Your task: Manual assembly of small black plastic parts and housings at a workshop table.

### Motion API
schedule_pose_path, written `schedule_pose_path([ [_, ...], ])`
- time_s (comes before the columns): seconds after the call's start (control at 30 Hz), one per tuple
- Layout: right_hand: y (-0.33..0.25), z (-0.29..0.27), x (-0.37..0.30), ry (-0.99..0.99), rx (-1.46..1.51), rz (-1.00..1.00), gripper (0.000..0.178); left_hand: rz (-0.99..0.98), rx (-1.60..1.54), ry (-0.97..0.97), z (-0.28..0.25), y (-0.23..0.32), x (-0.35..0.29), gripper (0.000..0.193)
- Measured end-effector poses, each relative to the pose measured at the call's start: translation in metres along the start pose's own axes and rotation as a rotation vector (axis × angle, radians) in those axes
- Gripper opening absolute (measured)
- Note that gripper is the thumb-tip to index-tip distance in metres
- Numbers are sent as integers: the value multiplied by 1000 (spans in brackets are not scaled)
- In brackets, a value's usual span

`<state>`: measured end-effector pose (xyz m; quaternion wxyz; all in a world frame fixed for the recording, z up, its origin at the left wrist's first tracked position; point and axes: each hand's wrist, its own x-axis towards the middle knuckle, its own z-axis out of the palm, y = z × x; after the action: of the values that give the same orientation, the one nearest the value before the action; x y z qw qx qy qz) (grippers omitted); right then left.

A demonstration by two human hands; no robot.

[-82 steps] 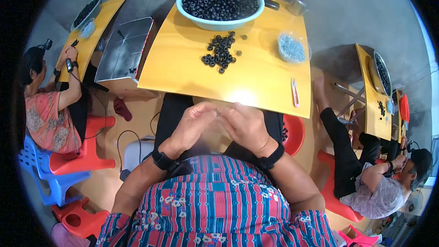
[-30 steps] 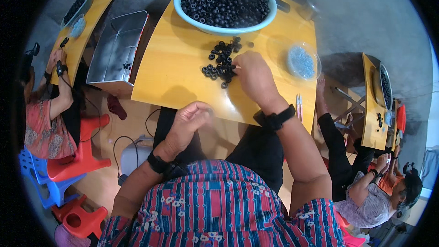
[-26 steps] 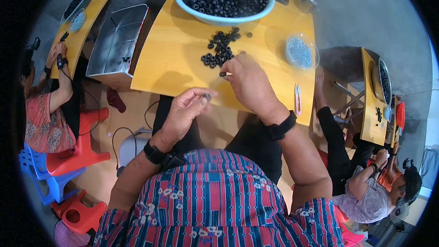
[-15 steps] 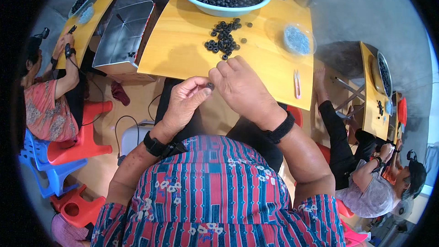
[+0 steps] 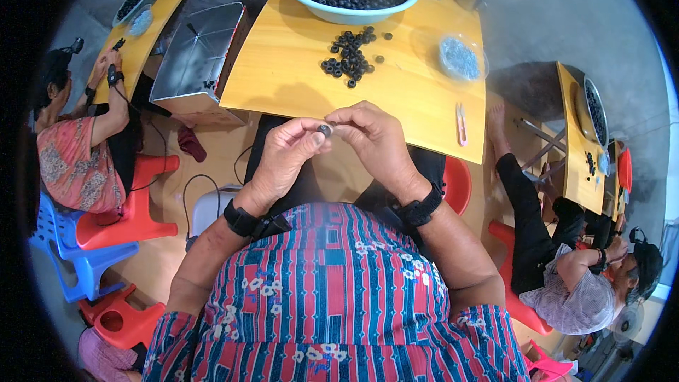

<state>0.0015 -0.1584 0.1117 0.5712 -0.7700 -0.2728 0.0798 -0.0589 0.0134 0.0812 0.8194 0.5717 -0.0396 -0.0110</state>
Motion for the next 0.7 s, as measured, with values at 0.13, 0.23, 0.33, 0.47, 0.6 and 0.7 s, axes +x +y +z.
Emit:
schedule_pose_path([
  [0.13, 8, 1, -4, 41, 72, 7, 12, -19, -3, -24, 1, -1, 1, 22],
  [0.23, 12, -1, -6, 56, 206, 69, 12, -15, 16, -37, 6, 1, 3, 22],
  [0.33, 6, -6, -8, 37, 355, 154, 12, -9, 66, -49, 4, -2, 2, 21],
  [0.47, 1, -6, -8, -21, 372, 132, 14, 1, 146, -68, 4, 0, 3, 20],
  [0.6, -1, -6, -9, -36, 374, 164, 14, 6, 135, -67, 6, 0, 3, 18],
  [0.7, -2, -6, -9, -59, 336, 140, 14, 12, 130, -76, 5, 1, 2, 17],
])
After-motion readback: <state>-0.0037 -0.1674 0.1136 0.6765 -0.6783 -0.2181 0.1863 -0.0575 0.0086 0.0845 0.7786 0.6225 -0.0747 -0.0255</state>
